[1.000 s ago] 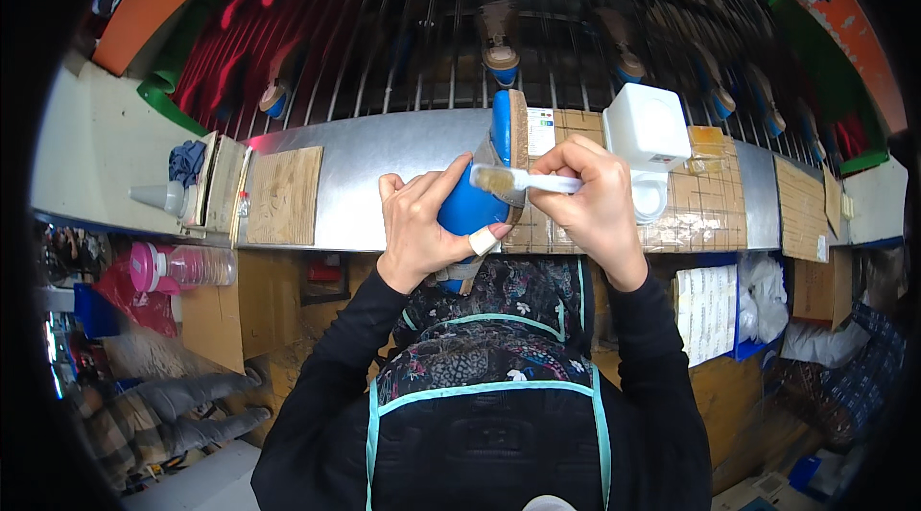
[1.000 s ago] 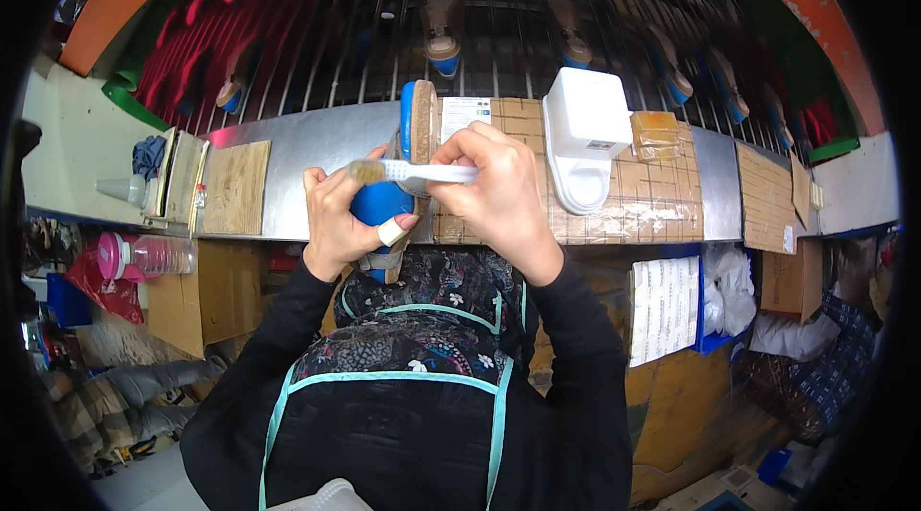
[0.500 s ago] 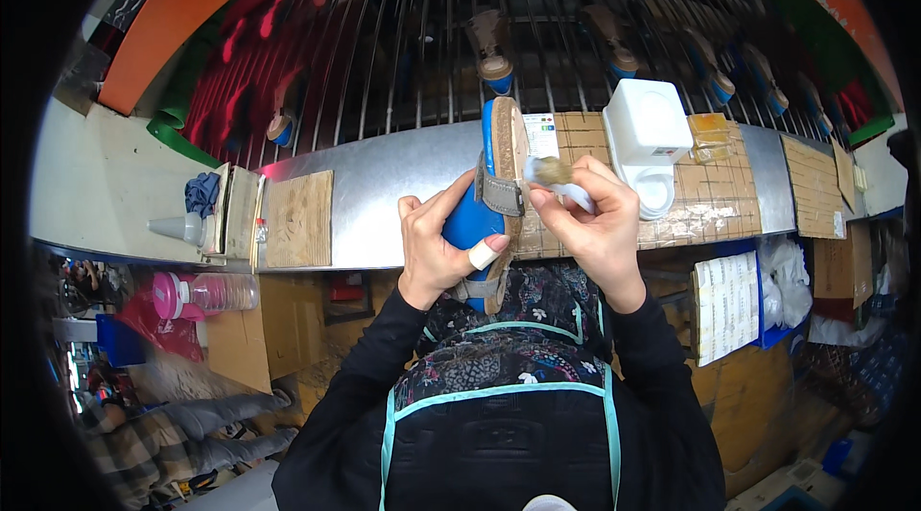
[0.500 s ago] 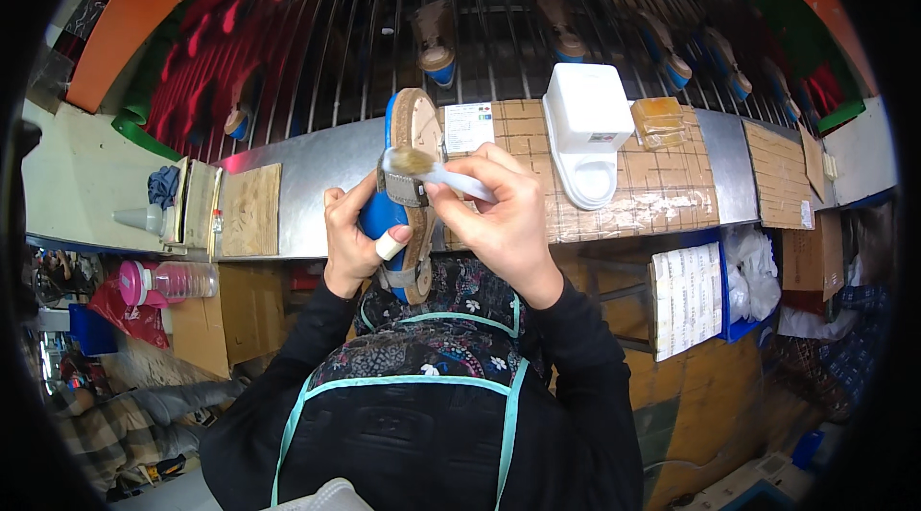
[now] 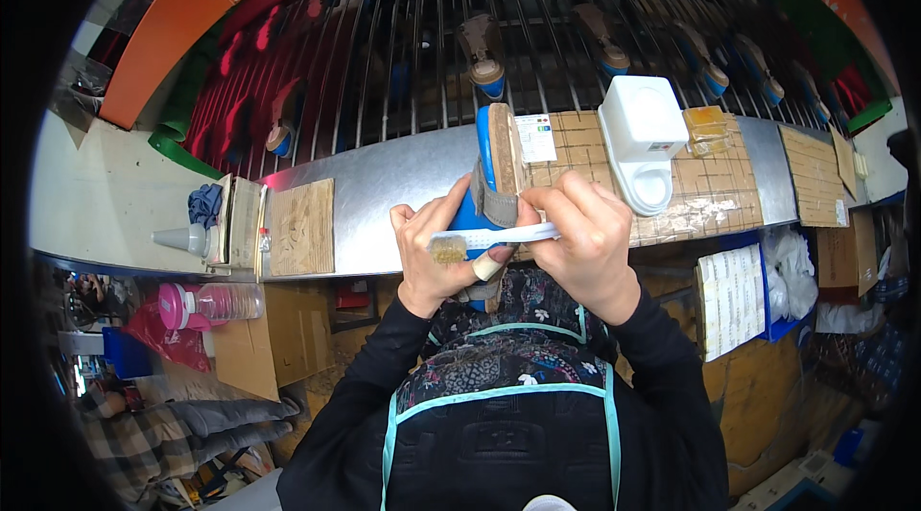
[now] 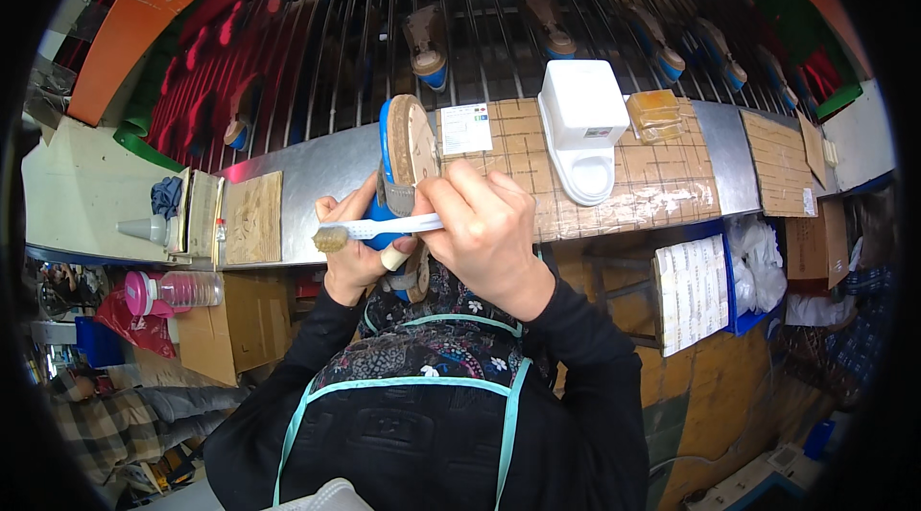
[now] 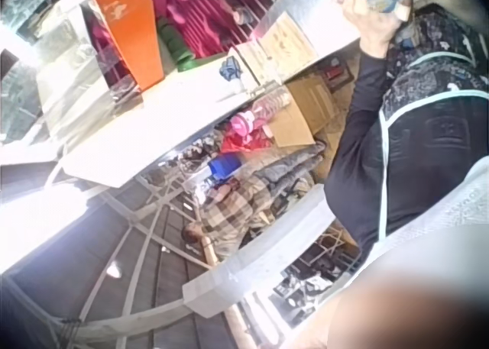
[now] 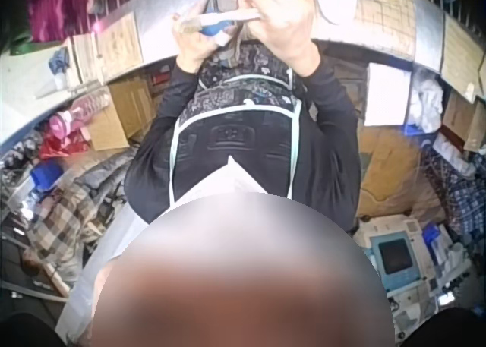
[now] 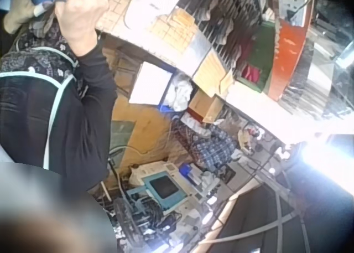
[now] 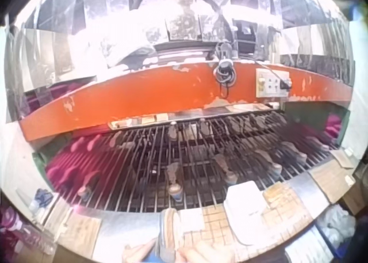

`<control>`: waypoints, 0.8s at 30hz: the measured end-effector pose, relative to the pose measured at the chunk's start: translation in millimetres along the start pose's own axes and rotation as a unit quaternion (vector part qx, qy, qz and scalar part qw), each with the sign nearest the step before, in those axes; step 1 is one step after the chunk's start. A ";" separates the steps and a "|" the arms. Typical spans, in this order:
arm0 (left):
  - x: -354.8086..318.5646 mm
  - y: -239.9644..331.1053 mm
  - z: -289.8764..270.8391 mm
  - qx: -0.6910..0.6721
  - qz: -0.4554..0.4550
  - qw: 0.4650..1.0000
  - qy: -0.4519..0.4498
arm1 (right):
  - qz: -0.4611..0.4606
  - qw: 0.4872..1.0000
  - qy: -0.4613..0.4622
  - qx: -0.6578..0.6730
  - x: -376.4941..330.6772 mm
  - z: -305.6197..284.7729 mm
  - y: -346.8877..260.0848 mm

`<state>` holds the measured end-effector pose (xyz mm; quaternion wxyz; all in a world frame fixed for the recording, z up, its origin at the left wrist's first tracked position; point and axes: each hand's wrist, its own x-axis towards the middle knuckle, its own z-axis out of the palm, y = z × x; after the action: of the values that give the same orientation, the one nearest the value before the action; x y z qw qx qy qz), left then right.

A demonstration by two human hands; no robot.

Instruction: The person applies glue to the sole of a blue and beige shoe using a small brush. They repeatedly dip the brush into a white container and spread the adhesive across the sole surface.

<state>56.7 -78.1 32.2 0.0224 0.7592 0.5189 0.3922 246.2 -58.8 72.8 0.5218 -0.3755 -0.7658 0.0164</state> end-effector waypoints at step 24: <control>-15.9 -17.9 13.6 -0.275 -0.094 0.948 -0.128 | 0.321 0.844 -0.118 0.414 0.4 -6.0 29.3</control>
<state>48.9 -77.6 5.8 0.3331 0.7149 0.4531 0.4157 267.3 -39.7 63.7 0.5002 -0.3445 -0.5805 0.5423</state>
